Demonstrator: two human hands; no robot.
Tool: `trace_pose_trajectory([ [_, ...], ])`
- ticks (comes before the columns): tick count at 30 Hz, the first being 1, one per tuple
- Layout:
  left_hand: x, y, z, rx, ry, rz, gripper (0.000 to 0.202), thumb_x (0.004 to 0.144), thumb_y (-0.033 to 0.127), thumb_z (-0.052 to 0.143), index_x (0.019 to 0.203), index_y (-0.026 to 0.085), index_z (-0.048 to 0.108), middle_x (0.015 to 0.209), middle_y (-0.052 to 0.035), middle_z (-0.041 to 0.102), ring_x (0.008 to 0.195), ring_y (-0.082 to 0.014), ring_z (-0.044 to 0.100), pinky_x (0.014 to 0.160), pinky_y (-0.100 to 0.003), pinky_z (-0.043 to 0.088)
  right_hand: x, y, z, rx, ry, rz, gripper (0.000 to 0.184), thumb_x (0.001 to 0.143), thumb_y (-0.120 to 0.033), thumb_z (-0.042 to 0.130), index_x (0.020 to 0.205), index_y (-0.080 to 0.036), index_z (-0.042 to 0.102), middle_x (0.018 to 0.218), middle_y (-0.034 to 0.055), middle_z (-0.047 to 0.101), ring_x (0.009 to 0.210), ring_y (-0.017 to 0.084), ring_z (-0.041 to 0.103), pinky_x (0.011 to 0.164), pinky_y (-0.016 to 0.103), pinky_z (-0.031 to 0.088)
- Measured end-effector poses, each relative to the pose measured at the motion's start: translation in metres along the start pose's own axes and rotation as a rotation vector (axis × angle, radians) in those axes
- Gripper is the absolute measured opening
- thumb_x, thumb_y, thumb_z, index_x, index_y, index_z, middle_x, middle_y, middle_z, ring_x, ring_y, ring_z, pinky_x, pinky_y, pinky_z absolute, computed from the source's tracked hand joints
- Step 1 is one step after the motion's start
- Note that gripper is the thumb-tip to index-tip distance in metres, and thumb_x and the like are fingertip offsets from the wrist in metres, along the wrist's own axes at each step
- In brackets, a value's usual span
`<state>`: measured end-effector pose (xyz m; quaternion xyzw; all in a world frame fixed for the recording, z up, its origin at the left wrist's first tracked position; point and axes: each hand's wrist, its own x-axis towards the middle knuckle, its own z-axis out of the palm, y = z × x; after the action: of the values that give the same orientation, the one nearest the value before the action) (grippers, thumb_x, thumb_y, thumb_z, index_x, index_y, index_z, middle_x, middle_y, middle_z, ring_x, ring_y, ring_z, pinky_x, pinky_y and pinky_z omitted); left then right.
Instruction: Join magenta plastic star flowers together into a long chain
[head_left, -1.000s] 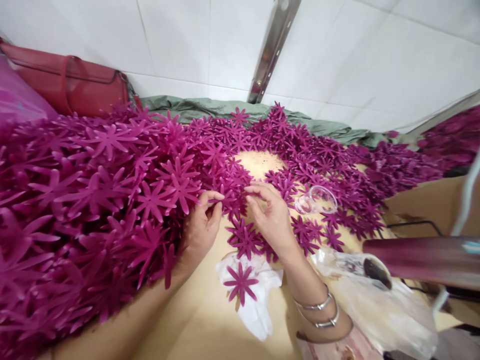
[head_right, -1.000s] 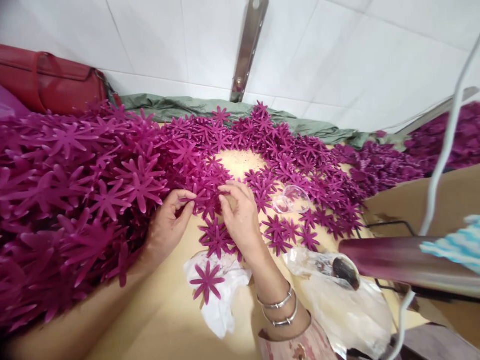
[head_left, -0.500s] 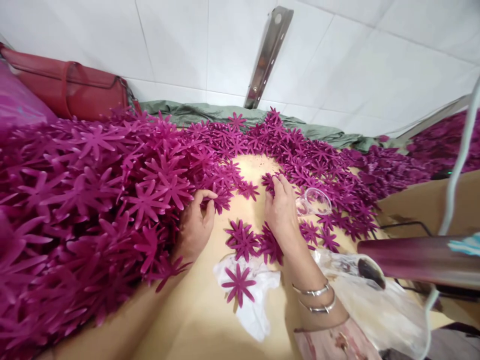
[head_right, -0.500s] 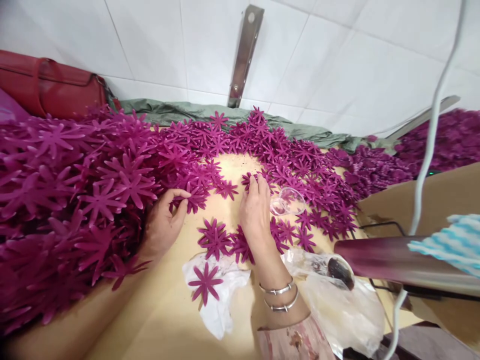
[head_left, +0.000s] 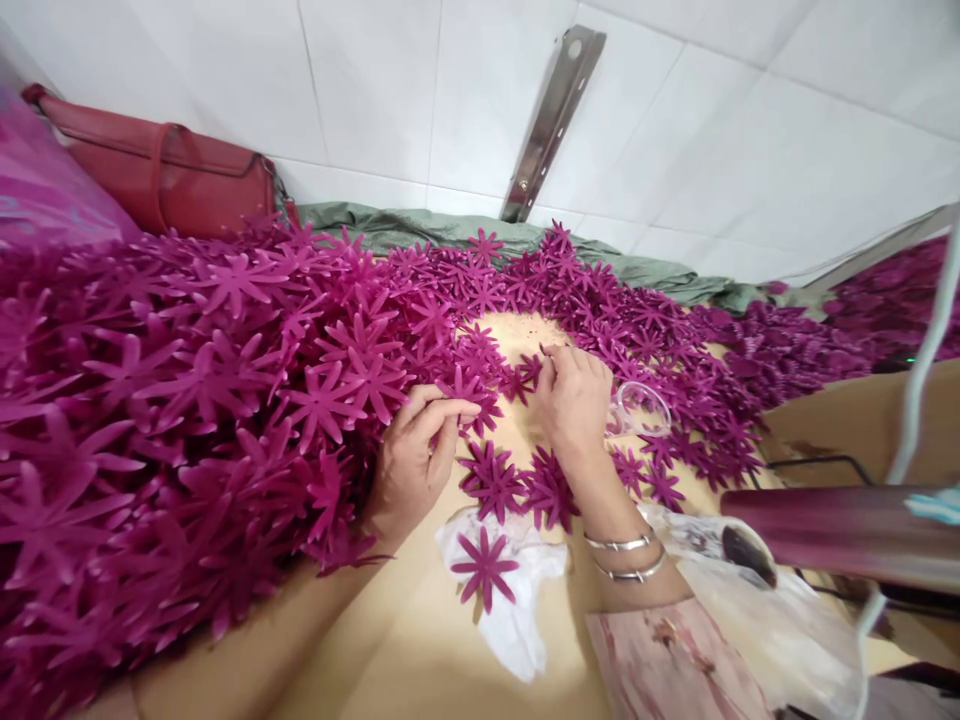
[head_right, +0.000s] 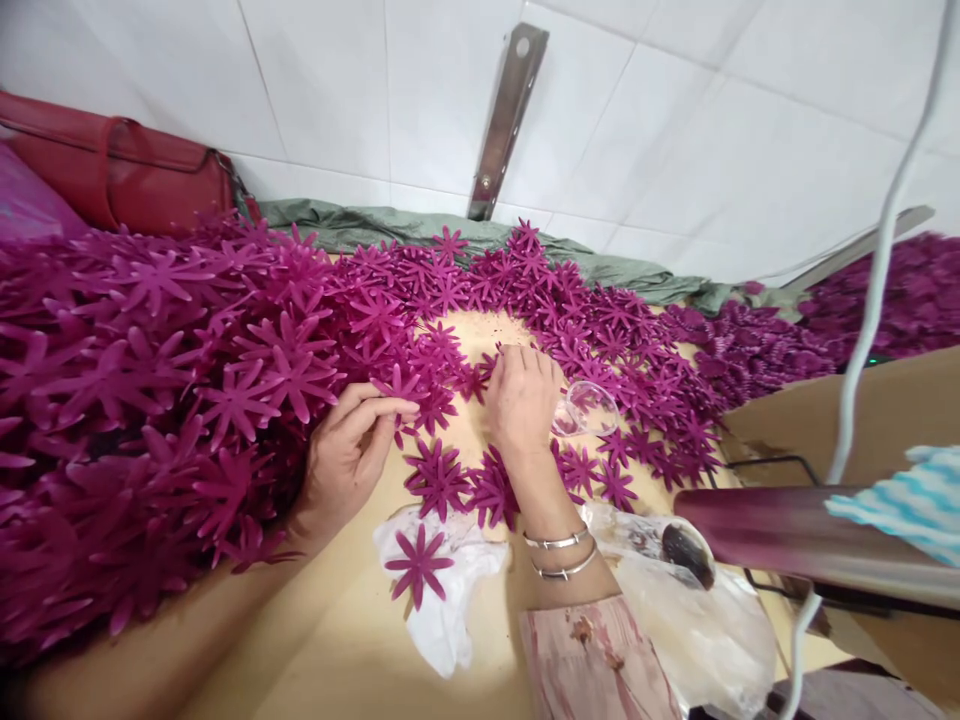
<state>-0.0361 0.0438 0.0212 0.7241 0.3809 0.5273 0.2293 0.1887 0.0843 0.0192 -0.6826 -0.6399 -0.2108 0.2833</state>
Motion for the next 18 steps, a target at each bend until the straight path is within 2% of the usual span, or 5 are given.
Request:
trace_pose_trajectory([
  [5, 0.0, 0.002, 0.002, -0.174, -0.03, -0.134, 0.02, 0.099, 0.02, 0.057, 0.111, 0.02, 0.073, 0.104, -0.0061, 0.065, 0.093, -0.0147, 0.068, 0.084, -0.026, 0.057, 0.01, -0.016, -0.03, 0.302, 0.203, -0.038, 0.024, 0.101, -0.022, 0.05, 0.11, -0.022, 0.073, 0.108, 0.0098, 0.074, 0.105, 0.025, 0.066, 0.099, 0.045, 0.048],
  [9, 0.001, 0.003, -0.002, -0.371, -0.131, -0.284, 0.03, 0.104, 0.035, 0.05, 0.11, 0.019, 0.075, 0.109, -0.0085, 0.067, 0.095, -0.0173, 0.07, 0.085, -0.029, 0.059, -0.011, -0.04, -0.056, 0.416, 0.242, -0.171, 0.032, 0.099, -0.016, 0.057, 0.123, -0.031, 0.071, 0.11, 0.0076, 0.071, 0.106, 0.024, 0.065, 0.093, 0.043, 0.052],
  [12, 0.002, 0.001, -0.002, -0.544, -0.178, -0.436, 0.038, 0.106, 0.042, 0.044, 0.099, 0.018, 0.073, 0.096, -0.0063, 0.07, 0.082, -0.0159, 0.068, 0.077, -0.029, 0.059, -0.037, -0.051, -0.061, 0.37, 0.151, -0.517, 0.041, 0.094, -0.012, 0.066, 0.131, -0.03, 0.068, 0.113, 0.007, 0.074, 0.11, 0.024, 0.064, 0.095, 0.043, 0.052],
  [14, 0.002, -0.001, 0.0, -0.563, -0.16, -0.488, 0.036, 0.104, 0.042, 0.048, 0.085, 0.018, 0.068, 0.08, -0.0029, 0.067, 0.074, -0.0146, 0.064, 0.072, -0.027, 0.058, -0.05, -0.055, -0.057, 0.359, 0.075, -0.653, 0.04, 0.095, -0.013, 0.065, 0.132, -0.027, 0.066, 0.116, 0.0071, 0.077, 0.114, 0.025, 0.066, 0.096, 0.043, 0.053],
  [18, 0.002, -0.002, 0.006, -0.45, -0.084, -0.466, 0.034, 0.104, 0.038, 0.048, 0.082, 0.019, 0.066, 0.079, -0.003, 0.07, 0.074, -0.0151, 0.066, 0.071, -0.027, 0.059, -0.054, -0.059, -0.051, 0.427, 0.02, -0.592, 0.047, 0.094, -0.019, 0.07, 0.14, -0.024, 0.06, 0.124, 0.0094, 0.077, 0.122, 0.027, 0.067, 0.102, 0.048, 0.054],
])
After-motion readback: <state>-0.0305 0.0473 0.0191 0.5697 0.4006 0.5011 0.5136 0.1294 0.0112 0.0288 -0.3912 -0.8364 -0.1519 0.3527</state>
